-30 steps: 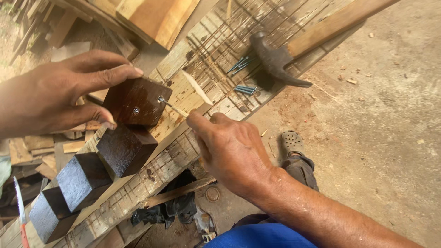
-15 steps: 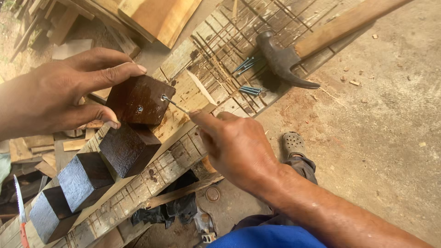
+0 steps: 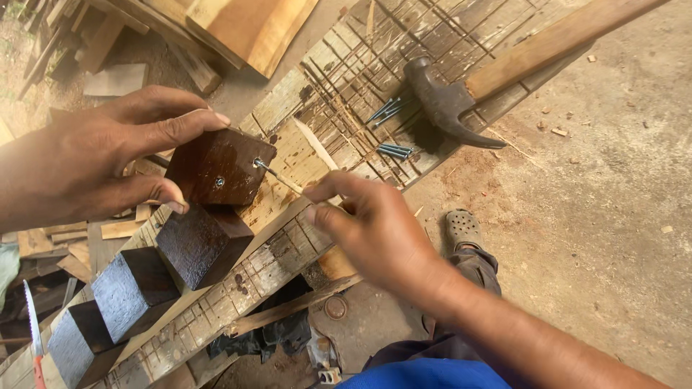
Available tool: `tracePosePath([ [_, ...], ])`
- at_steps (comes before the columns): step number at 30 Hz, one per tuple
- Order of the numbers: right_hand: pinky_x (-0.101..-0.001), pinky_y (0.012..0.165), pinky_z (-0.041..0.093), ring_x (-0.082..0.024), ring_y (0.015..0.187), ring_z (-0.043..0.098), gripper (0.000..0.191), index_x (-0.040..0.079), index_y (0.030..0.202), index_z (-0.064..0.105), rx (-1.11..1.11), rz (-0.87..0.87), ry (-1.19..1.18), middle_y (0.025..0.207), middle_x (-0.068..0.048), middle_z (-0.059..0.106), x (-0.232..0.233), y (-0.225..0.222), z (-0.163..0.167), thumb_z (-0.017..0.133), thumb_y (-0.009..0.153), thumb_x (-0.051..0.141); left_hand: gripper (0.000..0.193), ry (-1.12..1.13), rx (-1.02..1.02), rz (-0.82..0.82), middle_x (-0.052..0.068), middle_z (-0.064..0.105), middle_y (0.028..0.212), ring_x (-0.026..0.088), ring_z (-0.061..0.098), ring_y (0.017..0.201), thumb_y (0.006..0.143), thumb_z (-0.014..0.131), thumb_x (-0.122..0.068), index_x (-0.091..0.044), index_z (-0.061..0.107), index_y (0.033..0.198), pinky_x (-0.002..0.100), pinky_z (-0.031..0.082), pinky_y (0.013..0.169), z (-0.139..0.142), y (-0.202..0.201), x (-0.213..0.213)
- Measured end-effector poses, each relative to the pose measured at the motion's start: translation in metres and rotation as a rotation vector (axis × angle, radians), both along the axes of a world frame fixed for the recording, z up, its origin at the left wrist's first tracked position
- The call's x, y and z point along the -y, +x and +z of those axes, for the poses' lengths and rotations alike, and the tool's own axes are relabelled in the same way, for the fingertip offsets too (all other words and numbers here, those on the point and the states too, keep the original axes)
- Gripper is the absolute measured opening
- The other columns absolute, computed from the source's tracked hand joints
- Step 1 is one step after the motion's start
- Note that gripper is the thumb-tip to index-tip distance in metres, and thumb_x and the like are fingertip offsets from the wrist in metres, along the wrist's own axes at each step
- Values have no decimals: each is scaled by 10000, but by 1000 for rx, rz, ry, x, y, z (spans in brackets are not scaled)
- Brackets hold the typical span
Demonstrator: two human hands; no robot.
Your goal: The person uses a screwdriver to tighten screws into small wooden blocks on a workbench. They then use a hammer to drive nails into the blocks and continue screwing in additional fasteners. The blocks remain on the workbench throughout.
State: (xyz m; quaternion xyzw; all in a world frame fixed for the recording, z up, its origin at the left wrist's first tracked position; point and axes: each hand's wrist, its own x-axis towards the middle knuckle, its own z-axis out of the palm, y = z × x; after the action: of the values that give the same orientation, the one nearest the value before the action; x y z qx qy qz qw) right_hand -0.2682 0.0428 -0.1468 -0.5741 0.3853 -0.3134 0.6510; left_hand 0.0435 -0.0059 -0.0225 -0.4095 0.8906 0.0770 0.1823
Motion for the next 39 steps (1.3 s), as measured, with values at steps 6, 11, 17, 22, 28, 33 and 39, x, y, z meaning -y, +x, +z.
tracePosePath([
  [6, -217, 416, 401, -83, 521, 485, 252, 114, 1178, 651, 61, 79, 551, 792, -36, 683, 10, -11, 9, 693, 935, 164, 1017, 60, 518, 209, -27, 388, 1664, 169, 682, 1165, 739, 695, -607, -396, 211, 1608, 276, 657, 952, 9, -20, 2],
  [11, -165, 482, 493, -40, 575, 567, 246, 93, 1251, 659, -241, -16, -561, 823, -34, 665, -6, -5, 3, 623, 1011, 131, 1037, 0, 115, 98, 108, 475, 1519, 302, 640, 1158, 681, 769, -510, -328, 360, 1617, 385, 631, 842, 8, -18, -3],
  [17, -258, 415, 376, -104, 505, 466, 164, 29, 1127, 700, 220, 61, 699, 716, -45, 617, 22, -11, -6, 688, 1010, 144, 1010, 42, 285, 149, 53, 418, 1577, 235, 636, 1190, 714, 730, -499, -354, 287, 1610, 330, 629, 920, 5, -12, 0],
  [22, -227, 472, 450, -25, 586, 500, 126, 81, 1109, 620, -297, 21, -577, 708, 48, 557, -3, -11, 0, 632, 987, 110, 1038, -32, 86, -2, 141, 470, 1514, 329, 591, 1247, 668, 721, -491, -281, 363, 1619, 408, 586, 930, 2, -10, 3],
  [28, -266, 395, 359, -91, 495, 448, 123, 88, 1054, 688, 41, 64, 406, 670, 8, 646, 20, -2, 10, 697, 942, 141, 1021, -9, 65, 59, 125, 468, 1499, 320, 581, 1250, 659, 717, -524, -298, 342, 1582, 422, 581, 950, 1, 0, -1],
  [33, -239, 414, 454, -94, 511, 501, 196, 145, 1165, 666, -124, 113, 115, 703, -1, 634, 19, -14, 14, 655, 973, 186, 1087, 5, 177, 94, 105, 428, 1541, 294, 565, 1270, 662, 760, -531, -341, 309, 1632, 401, 589, 955, 6, -16, 2],
  [39, -234, 543, 560, -83, 649, 647, 181, 83, 1153, 685, -169, -46, -666, 847, -39, 695, 4, 0, 1, 637, 980, 111, 1037, -41, 53, -3, 174, 443, 1524, 348, 552, 1290, 661, 723, -489, -254, 338, 1595, 416, 575, 951, -4, 7, 0],
])
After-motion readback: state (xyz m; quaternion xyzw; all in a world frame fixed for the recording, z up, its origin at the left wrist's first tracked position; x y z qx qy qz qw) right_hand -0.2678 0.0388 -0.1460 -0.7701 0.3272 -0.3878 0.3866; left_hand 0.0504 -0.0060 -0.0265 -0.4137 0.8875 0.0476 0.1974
